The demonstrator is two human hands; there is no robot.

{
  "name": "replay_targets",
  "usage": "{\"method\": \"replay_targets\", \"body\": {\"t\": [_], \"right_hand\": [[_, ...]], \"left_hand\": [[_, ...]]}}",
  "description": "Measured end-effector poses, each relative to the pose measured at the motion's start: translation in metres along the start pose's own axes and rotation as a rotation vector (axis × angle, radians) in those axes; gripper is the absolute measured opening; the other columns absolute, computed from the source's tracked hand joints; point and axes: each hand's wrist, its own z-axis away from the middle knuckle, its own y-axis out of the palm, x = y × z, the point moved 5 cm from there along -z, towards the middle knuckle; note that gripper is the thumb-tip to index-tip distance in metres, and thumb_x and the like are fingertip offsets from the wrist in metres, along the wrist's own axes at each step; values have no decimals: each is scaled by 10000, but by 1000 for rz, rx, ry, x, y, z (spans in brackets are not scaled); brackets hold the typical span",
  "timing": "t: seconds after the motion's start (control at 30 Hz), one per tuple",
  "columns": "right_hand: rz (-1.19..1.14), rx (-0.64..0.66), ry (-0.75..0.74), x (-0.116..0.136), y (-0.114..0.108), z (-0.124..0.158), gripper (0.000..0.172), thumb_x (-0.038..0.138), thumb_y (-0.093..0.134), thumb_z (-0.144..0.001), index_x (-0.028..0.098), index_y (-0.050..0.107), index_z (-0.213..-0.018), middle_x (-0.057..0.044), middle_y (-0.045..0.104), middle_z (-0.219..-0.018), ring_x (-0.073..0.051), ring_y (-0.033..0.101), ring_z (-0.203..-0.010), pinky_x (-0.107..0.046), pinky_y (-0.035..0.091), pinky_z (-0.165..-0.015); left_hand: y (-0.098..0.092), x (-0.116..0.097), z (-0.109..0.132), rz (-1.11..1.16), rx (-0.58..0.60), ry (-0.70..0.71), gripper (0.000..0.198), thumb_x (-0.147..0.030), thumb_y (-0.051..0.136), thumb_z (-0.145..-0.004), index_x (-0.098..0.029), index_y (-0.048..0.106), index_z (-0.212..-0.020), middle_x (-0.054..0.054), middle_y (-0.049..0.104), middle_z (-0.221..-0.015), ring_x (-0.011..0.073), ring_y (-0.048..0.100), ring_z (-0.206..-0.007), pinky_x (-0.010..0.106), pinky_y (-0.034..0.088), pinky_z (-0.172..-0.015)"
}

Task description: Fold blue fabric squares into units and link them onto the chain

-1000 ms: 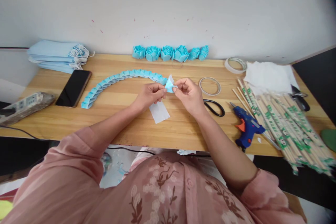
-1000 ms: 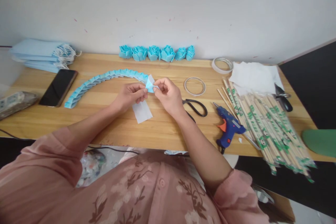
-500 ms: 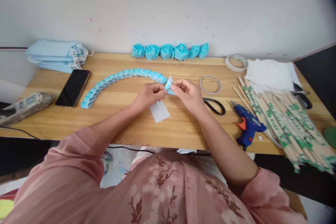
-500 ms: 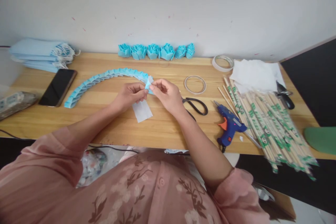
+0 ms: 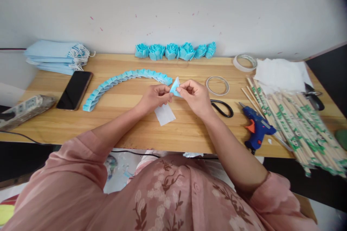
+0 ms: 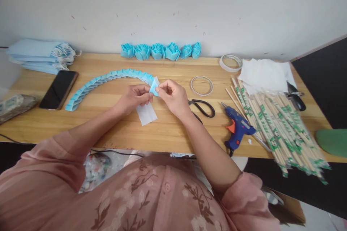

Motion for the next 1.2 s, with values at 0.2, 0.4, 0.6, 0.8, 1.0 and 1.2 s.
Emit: {"method": "replay_targets", "body": {"t": [0.2,0.4,0.6,0.8,1.0,1.2], "right_hand": [[2,1,-5,1,0,0,173,333,699,-789,222,584,-724,31,607,-671,-111,512,-617,-285,414,-609],[25,-18,-15,0,0,0,171,318,688,-792,221,568,-719,36,596,-664,-106,503,-603,-286,402,-603],[138,-69,-50,3,-2,2,164,289,674,-781,227,544,-701,40,586,-650,-113,495,-601,-294,404,-615],[156,-83,-77,5,-2,2,159,286,662,-787,233,539,-701,34,596,-665,-119,506,-609,-296,413,-622],[165,-92,-94,9,-1,2,156,285,653,-790,234,535,-700,31,593,-661,-125,510,-616,-305,429,-646],[163,-101,-96,9,-3,2,155,285,653,-788,235,538,-697,31,590,-656,-125,501,-606,-308,426,-640]], "left_hand": [[-1,3,-1,53,-13,-30,270,-376,755,-728,-151,609,-699,-12,615,-603,52,486,-496,174,379,-456],[0,1,0,78,-25,-31,238,-332,746,-739,-150,596,-709,-10,625,-613,50,494,-494,172,381,-452],[2,1,0,71,-3,-27,303,-393,782,-722,-153,597,-718,-7,630,-613,55,501,-493,177,394,-451],[2,1,-1,66,16,-7,282,-393,767,-751,-155,616,-758,-2,650,-642,57,510,-496,178,402,-455],[-3,1,-1,80,-24,32,264,-354,711,-795,-149,620,-656,-10,598,-573,49,473,-473,172,373,-444],[-5,4,-1,76,-25,4,342,-436,650,-867,-146,657,-686,14,622,-593,55,477,-468,186,371,-459]]}}
